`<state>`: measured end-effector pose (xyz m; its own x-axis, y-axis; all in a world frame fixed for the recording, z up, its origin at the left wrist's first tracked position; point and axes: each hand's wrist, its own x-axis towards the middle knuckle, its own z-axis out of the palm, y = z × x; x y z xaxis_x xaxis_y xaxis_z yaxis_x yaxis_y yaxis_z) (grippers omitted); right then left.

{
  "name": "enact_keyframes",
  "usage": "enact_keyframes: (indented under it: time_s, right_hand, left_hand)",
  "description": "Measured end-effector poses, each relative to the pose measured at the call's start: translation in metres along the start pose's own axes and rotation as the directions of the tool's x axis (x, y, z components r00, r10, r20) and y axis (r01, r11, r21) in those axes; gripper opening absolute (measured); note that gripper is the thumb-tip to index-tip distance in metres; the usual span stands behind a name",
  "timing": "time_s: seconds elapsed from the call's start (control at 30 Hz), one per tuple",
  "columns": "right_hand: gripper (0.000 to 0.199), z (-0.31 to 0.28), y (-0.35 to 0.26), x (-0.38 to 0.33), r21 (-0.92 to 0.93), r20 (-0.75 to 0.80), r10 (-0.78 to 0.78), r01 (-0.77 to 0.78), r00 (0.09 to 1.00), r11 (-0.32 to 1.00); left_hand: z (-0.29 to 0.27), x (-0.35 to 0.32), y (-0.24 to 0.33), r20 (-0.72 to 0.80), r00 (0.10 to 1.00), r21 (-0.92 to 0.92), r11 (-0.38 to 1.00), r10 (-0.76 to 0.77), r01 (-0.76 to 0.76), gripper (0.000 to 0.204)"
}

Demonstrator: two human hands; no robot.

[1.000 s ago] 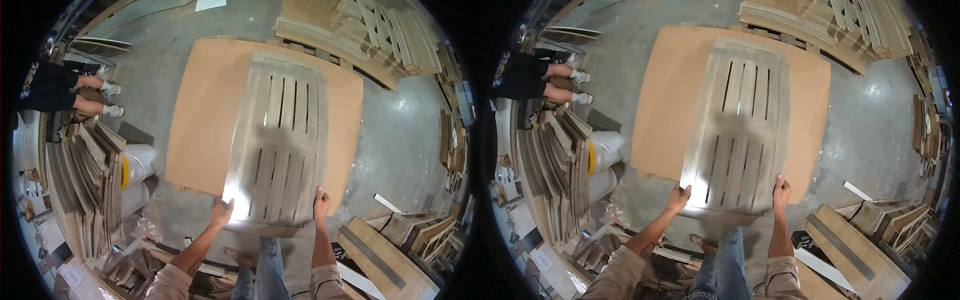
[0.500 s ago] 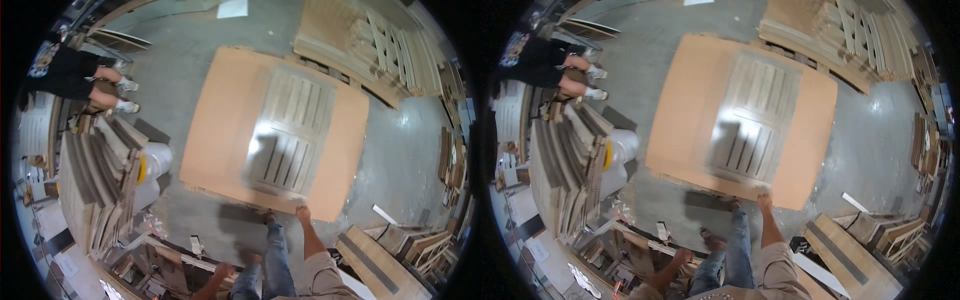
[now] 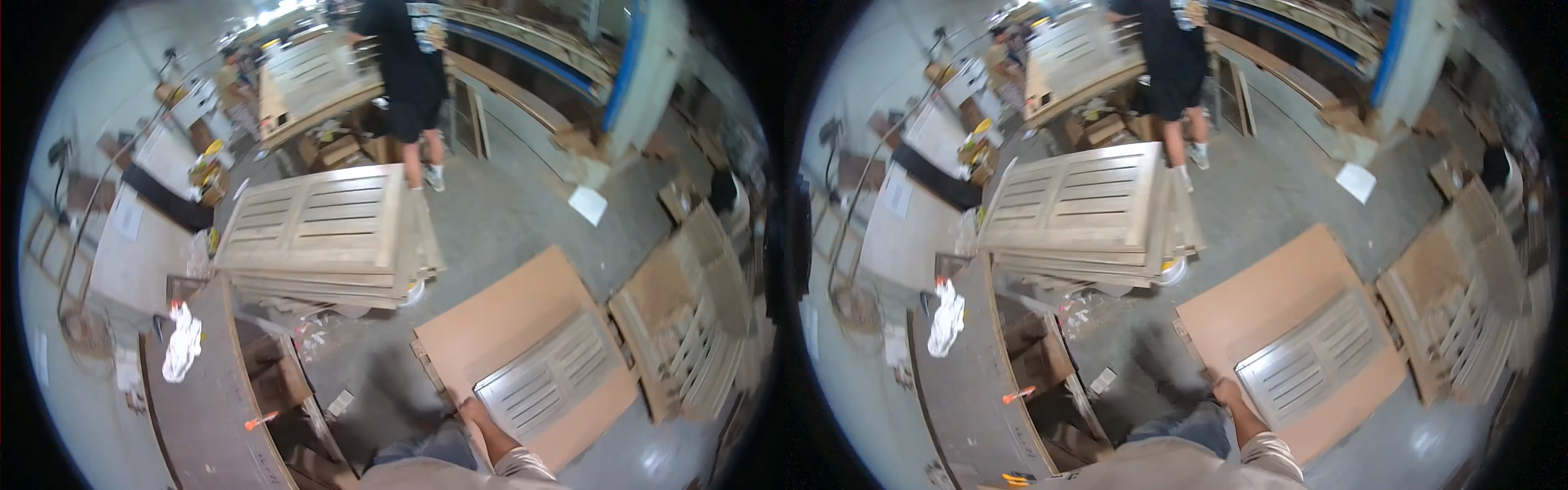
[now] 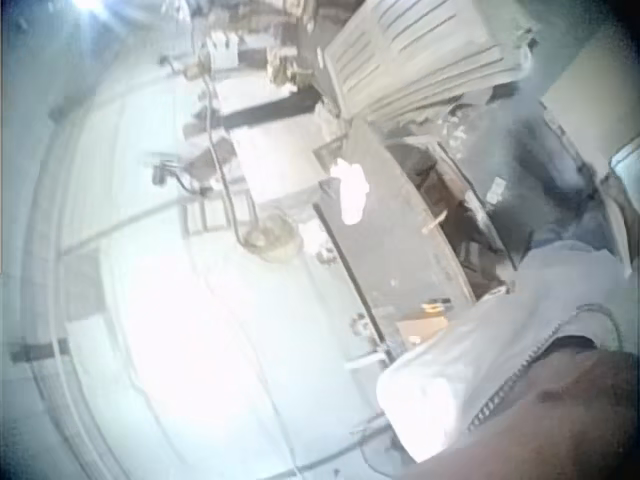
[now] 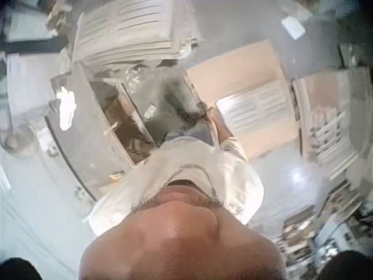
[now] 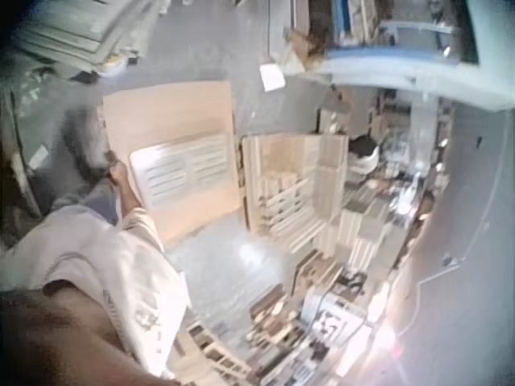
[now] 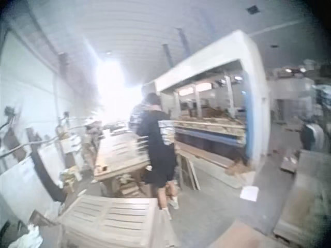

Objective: The person wipes wooden slatted panels with a cloth, touches their surfaces by hand, and stacks the panels onto a pallet.

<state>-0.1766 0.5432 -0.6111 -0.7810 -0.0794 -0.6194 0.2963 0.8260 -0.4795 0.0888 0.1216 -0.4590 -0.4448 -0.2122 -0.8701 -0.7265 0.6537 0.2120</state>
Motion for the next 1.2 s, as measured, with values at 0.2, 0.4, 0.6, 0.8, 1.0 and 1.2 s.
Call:
enact_keyframes:
  time_s: [0.2,0.4,0.6,0.8,1.0,1.2]
  right_hand:
    - [0.04,-0.151,-0.263,0.028,-0.101,-0.463,-0.415,0.419,0.783,0.902]
    - [0.045,-0.218,-0.46,0.085,-0.551,-0.414,-0.862,0.673,0.292,0.492]
    - [0.049,-0.208,-0.48,0.147,-0.648,-0.17,-0.839,0.583,0.516,0.49]
    - [0.059,-0.193,-0.491,0.079,-0.615,0.042,-0.767,0.622,0.64,0.485]
    - [0.06,-0.158,-0.483,-0.017,-0.337,0.304,-0.731,0.786,0.611,0.517]
    - [0.051,-0.202,-0.468,0.063,-0.406,-0.256,-0.779,0.668,0.572,0.624]
  left_hand:
    - [0.033,0.049,-0.027,-0.461,0.566,0.439,0.73,0.684,-0.524,0.033]
    - [-0.086,0.049,0.092,-0.306,0.951,-0.736,0.644,-0.045,-0.206,0.037]
    - [-0.2,0.107,0.172,-0.398,0.916,-0.788,0.491,0.057,-0.372,0.036]
    - [-0.273,0.127,0.274,-0.257,0.959,-0.964,-0.102,0.124,-0.245,0.055]
    - [-0.263,0.181,0.284,-0.323,0.937,-0.866,-0.357,-0.133,-0.35,0.069]
    - [-0.327,0.017,0.268,-0.347,0.805,-0.905,-0.053,-0.481,-0.422,0.056]
